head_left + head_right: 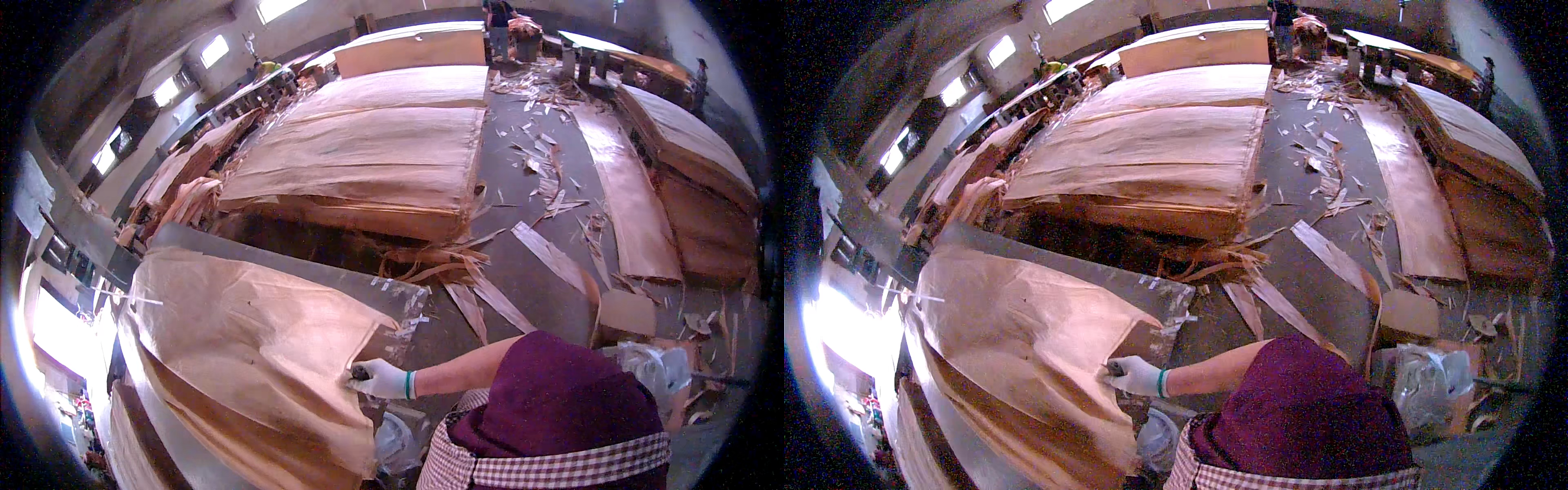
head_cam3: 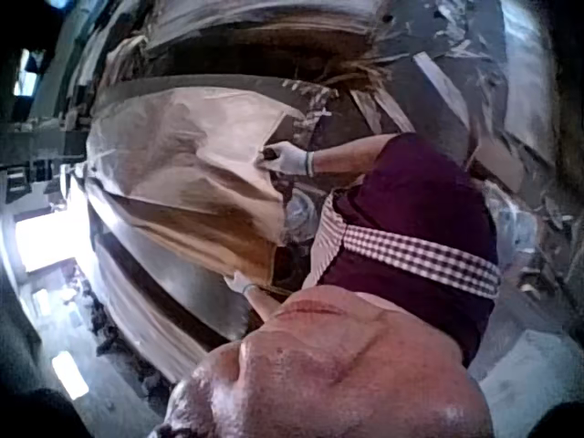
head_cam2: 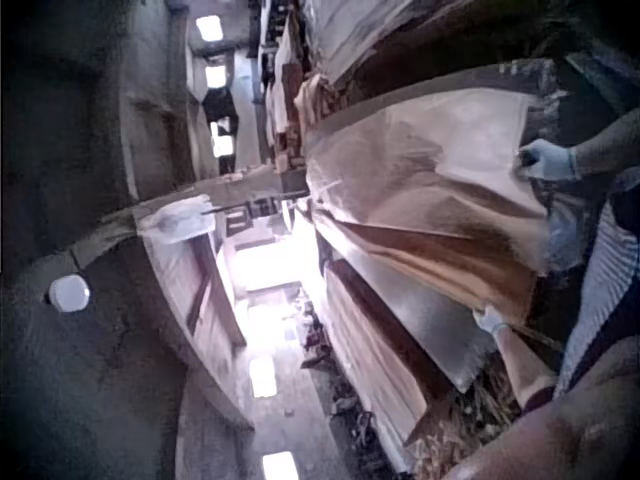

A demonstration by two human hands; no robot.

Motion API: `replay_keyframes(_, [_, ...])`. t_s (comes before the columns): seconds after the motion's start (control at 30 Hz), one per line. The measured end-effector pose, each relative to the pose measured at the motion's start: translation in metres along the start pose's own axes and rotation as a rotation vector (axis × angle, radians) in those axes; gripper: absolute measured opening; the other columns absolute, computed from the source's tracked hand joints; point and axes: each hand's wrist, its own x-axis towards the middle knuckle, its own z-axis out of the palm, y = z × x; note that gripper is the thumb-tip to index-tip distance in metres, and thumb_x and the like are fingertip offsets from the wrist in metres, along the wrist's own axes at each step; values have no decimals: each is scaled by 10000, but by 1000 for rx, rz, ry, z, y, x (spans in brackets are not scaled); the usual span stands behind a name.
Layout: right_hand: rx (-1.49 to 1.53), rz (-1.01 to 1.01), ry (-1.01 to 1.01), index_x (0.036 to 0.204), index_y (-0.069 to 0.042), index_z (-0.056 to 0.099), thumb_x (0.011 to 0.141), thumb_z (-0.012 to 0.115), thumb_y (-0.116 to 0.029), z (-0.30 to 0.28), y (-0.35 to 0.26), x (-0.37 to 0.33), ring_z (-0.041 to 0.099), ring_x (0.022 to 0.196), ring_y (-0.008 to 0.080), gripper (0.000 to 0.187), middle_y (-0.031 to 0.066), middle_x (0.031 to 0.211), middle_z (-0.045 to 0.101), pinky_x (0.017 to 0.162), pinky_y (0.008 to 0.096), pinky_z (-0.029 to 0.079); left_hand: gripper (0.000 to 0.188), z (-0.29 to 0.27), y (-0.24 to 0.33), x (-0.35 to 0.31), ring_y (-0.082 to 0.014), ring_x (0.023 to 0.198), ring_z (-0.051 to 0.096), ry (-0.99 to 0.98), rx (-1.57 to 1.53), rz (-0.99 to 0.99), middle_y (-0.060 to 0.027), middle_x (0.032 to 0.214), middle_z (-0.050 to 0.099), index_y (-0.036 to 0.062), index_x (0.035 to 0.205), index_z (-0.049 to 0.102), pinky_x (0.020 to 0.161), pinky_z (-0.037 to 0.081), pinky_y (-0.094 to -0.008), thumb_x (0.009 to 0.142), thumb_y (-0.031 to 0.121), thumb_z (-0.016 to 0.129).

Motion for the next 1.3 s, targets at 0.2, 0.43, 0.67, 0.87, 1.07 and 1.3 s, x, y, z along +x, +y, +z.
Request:
replay_keyframes(0.2, [-42, 91, 259, 970, -34, 630, 821, 640, -217, 71, 28, -22, 548, 616, 100, 236, 33, 748, 624, 549, 267, 461, 442, -63, -140, 82, -293, 909, 564, -98, -474, -234, -181, 1056, 591, -57, 1162, 531, 785, 487, -405, 754, 80, 632])
replay_keyframes(0.43, [269, 222, 612, 951, -54, 611, 799, 633, -179, 79, 119, -69, 556, 546, 142, 199, 47, 770, 612, 426, 285, 403, 357, -125, -209, 95, -215, 857, 580, -436, -886, -631, -110, 1024, 582, 11, 1141, 508, 732, 496, -355, 819, 158, 556])
replay_keyframes(0.67, [279, 388, 730, 823, -105, 516, 795, 644, -166, 91, 137, -50, 452, 401, 135, 145, 16, 612, 507, 329, 287, 337, 267, -145, -254, 93, -191, 808, 587, -68, -525, -432, -94, 941, 620, -22, 1043, 563, 712, 485, -314, 803, 91, 592])
replay_keyframes(0.87, [368, 160, 938, 880, -82, 535, 782, 624, -92, 92, 125, -70, 444, 411, 122, 133, 15, 625, 518, 343, 262, 327, 287, -182, -274, 69, -225, 859, 578, 131, -324, -263, -150, 955, 638, -104, 1015, 576, 788, 448, -313, 776, 55, 571])
replay_keyframes(1.07, [283, 196, 1111, 964, -63, 578, 773, 610, -100, 64, 149, -152, 503, 467, 140, 196, 37, 707, 565, 364, 267, 370, 331, -188, -264, 36, -213, 873, 569, 96, -258, -166, -144, 982, 633, -86, 1071, 578, 776, 477, -327, 782, 71, 607])
replay_keyframes(1.3, [173, 216, 937, 923, -54, 654, 760, 623, -154, 129, 83, -42, 549, 596, 130, 193, 18, 754, 626, 538, 272, 449, 345, -183, -185, 106, -295, 942, 571, 82, -286, -335, -165, 1078, 604, -24, 1107, 588, 822, 478, -404, 789, 102, 630])
